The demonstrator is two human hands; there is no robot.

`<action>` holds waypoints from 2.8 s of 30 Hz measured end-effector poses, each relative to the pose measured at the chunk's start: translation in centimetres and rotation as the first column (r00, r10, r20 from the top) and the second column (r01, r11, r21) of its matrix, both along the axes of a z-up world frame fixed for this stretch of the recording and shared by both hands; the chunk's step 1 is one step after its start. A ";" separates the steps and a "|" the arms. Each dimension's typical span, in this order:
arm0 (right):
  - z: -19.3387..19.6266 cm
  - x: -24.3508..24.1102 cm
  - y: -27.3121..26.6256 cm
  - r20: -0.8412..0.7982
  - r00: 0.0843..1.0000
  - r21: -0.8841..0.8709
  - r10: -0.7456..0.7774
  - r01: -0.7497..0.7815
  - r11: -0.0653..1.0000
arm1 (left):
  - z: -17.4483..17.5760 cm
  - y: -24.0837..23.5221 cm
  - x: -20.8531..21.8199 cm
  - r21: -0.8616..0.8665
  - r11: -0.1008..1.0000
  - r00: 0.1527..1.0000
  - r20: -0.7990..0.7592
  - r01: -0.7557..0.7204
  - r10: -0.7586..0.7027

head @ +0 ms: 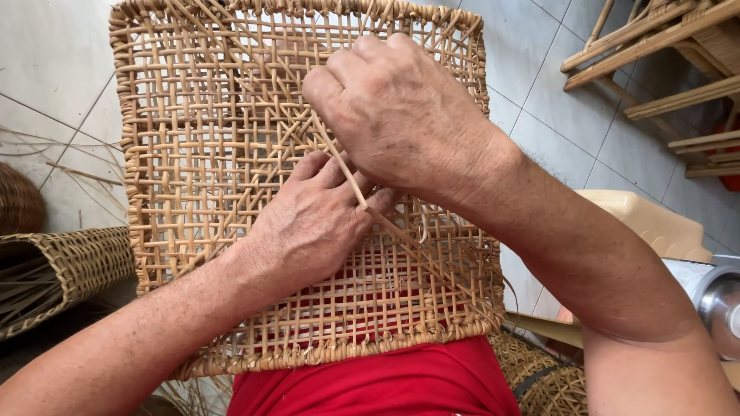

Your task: Weaving a decorative pattern into a rattan furniture frame using thin strips of material and a guide stick.

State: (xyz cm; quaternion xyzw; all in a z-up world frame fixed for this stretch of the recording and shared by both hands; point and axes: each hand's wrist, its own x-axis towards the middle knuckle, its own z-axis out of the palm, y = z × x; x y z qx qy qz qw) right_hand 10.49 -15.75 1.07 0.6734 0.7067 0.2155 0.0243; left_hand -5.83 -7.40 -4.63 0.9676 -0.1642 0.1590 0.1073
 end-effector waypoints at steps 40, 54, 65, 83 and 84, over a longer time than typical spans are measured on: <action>-4.0 3.2 -5.6 -0.684 0.719 0.209 0.123 0.032 0.977 | 0.9 -0.1 -0.2 0.065 0.997 0.994 -0.103 -0.032 0.039; 0.3 0.2 -2.5 0.001 0.999 0.052 0.042 -0.042 0.998 | 0.8 0.0 0.1 -0.013 1.000 1.000 0.017 0.003 -0.003; 0.3 -2.7 -0.4 0.009 0.999 0.010 0.046 -0.047 0.999 | -2.1 0.1 -0.1 -0.034 0.999 1.000 -0.030 -0.002 0.000; -2.5 3.1 -5.1 -0.924 0.383 0.037 -0.019 0.138 0.990 | 0.6 0.2 -0.1 0.070 0.997 0.995 -0.087 -0.034 0.040; -2.9 3.1 -5.3 -0.924 0.382 0.040 -0.018 0.141 0.989 | 0.7 0.3 -0.1 0.073 0.997 0.995 -0.088 -0.030 0.037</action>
